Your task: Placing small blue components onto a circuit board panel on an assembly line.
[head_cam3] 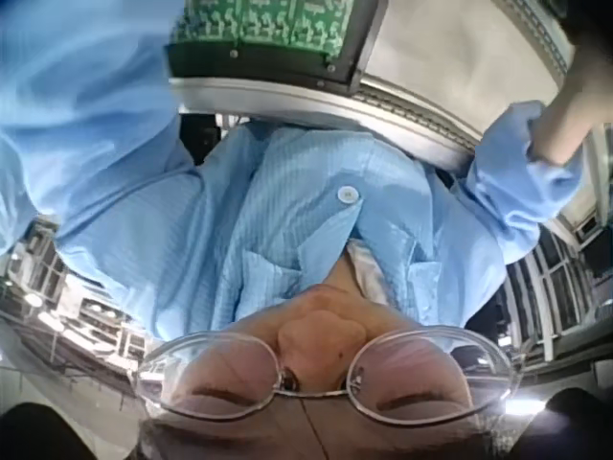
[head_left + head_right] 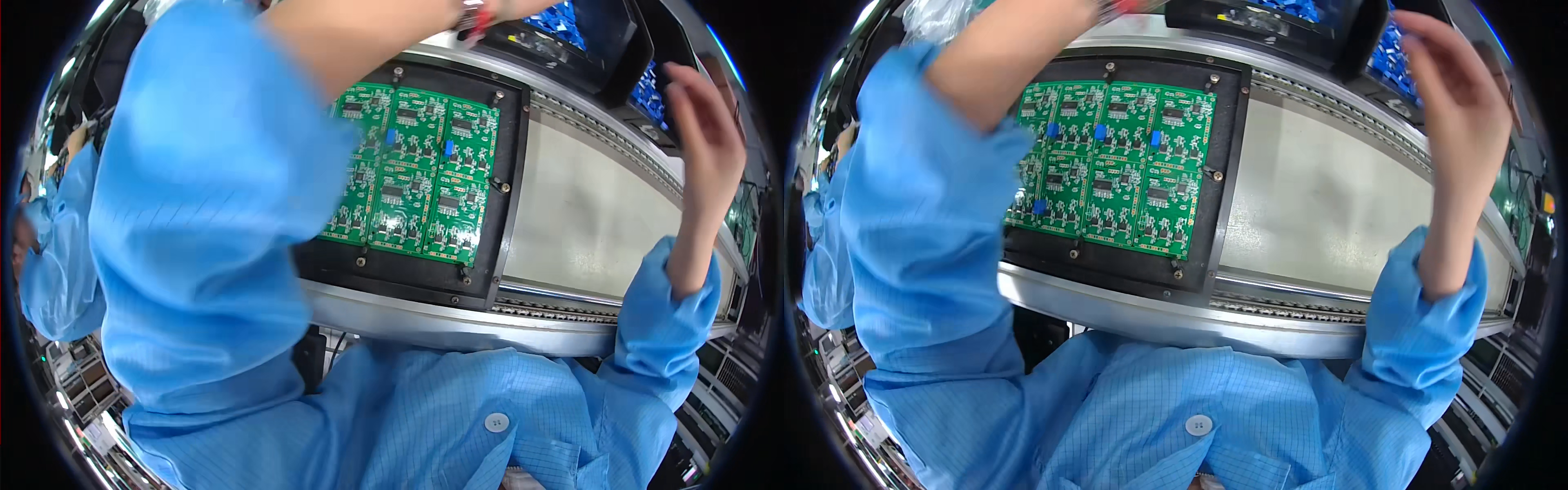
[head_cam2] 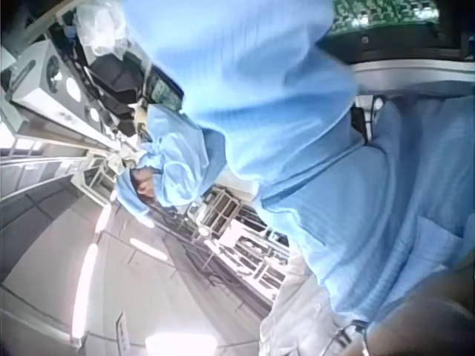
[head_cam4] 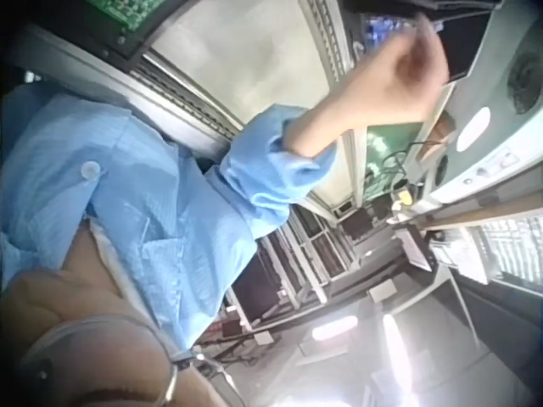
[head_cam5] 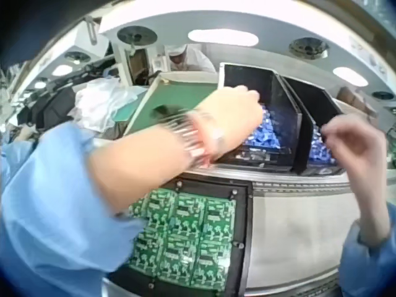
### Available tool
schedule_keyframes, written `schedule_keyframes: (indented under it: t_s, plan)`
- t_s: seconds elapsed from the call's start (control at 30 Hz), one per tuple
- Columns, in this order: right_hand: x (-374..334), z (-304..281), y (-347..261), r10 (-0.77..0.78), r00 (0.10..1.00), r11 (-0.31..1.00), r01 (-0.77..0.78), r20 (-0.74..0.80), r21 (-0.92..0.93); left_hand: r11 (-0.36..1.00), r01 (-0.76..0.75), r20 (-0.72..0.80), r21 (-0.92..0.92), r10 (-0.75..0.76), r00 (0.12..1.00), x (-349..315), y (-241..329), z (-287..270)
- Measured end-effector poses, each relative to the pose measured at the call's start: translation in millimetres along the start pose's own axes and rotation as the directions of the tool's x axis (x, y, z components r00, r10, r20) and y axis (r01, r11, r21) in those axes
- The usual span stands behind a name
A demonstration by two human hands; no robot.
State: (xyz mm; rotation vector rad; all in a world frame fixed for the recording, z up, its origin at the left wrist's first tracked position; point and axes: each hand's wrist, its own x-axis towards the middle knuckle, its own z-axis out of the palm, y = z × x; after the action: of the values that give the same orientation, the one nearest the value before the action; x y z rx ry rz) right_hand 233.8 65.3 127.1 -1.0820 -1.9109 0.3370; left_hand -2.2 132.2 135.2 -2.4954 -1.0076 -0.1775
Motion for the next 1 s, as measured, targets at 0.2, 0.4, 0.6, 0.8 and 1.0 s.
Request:
schedule_keyframes:
  t_s: [0.2, 0.4, 0.6, 0.8, 1.0]
  plan:
    - [-64, 75, -83, 0.152, 0.772, 0.920, -0.339, 0.617, 0.198, 0.996, 0.056, 0.423, -0.069, -0.022, 0.906, 42, 7, 7]
    - [-84, 105, -79, -0.077, 0.738, 0.895, -0.245, 0.671, 0.372, 0.950, 0.234, 0.090, -0.208, -0.220, 0.971, 44, 14, 30]
    - [-83, 111, -94, 0.126, 0.637, 0.825, -0.493, 0.760, 0.276, 0.900, 0.271, -0.097, -0.341, -0.321, 0.942, 46, 8, 37]
    - [-87, 118, -91, -0.069, 0.749, 0.868, -0.281, 0.659, 0.410, 0.933, 0.216, -0.083, -0.289, -0.249, 0.965, 69, 0, 40]
    - [-85, 120, -100, 0.041, 0.743, 0.863, -0.364, 0.668, 0.351, 0.240, 0.158, 0.071, -0.958, -0.337, 0.939, 13, 5, -18]
